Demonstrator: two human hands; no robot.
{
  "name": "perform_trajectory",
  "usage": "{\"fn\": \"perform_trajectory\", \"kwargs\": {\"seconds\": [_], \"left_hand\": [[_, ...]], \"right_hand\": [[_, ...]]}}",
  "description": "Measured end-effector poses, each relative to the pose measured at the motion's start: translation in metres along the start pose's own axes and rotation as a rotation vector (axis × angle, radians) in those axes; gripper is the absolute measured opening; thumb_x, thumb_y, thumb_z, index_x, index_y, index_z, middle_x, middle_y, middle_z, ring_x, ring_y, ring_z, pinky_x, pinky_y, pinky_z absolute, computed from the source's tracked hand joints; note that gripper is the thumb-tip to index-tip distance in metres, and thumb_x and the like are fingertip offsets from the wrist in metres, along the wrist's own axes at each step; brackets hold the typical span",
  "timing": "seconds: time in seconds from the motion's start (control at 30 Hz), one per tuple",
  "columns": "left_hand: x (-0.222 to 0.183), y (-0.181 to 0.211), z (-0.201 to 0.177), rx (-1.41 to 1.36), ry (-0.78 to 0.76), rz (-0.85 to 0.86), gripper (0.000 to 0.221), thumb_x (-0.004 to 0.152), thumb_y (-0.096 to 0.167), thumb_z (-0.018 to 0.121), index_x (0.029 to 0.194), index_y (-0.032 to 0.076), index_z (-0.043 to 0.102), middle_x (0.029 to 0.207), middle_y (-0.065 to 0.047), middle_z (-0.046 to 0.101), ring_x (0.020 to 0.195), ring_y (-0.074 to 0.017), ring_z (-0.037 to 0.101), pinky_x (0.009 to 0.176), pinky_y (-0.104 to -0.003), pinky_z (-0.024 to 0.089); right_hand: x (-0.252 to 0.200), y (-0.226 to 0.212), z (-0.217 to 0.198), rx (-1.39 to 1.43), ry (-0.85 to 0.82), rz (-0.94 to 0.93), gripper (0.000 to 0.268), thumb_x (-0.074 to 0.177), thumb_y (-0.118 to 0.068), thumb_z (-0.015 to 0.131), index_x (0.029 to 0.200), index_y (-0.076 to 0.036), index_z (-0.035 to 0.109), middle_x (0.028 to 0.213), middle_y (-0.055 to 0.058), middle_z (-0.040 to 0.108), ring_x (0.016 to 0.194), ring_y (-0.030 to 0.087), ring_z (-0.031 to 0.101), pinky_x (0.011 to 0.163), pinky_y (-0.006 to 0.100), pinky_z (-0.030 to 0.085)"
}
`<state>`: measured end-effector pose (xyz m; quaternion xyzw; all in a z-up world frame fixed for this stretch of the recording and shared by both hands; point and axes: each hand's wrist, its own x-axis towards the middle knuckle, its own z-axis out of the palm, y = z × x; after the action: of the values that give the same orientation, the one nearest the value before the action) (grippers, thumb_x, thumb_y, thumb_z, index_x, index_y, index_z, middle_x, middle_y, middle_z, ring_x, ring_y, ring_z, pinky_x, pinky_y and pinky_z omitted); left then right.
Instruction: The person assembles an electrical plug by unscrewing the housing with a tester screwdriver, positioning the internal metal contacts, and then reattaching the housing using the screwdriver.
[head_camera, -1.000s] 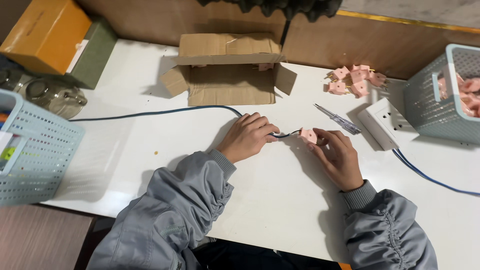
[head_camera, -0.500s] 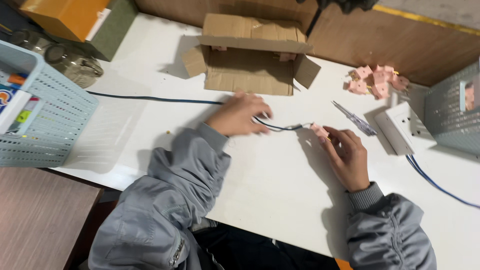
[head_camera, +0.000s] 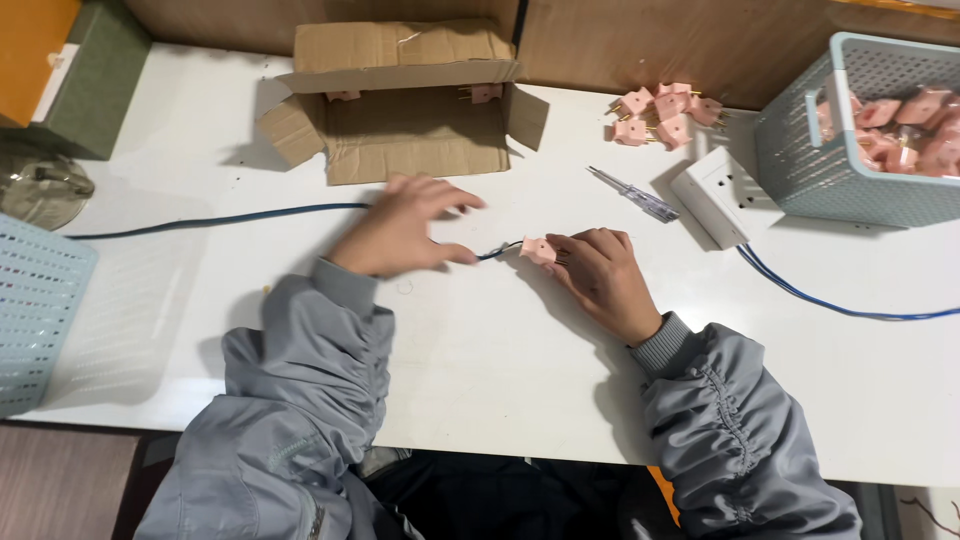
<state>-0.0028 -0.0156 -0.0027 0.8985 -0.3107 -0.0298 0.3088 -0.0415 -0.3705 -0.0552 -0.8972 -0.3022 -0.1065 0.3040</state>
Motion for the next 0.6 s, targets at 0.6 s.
{"fn": "perform_trajectory", "kwargs": {"seconds": [0.6], "left_hand": [[0.033, 0.022, 0.105, 0.233, 0.343, 0.4, 0.018, 0.109, 0.041, 0.084, 0.115, 0.025, 0.078, 0.106, 0.009, 0.074, 0.108, -0.0134, 0.072, 0.105, -0.042, 0.049]], "right_hand": [[-0.008, 0.025, 0.004, -0.197, -0.057, 0.002, 0.051, 0.123, -0.046, 0.053, 0.089, -0.015, 0.077, 0.087, 0.006, 0.059, 0.091, 0.027, 0.062, 0.107, 0.052, 0.043]]}}
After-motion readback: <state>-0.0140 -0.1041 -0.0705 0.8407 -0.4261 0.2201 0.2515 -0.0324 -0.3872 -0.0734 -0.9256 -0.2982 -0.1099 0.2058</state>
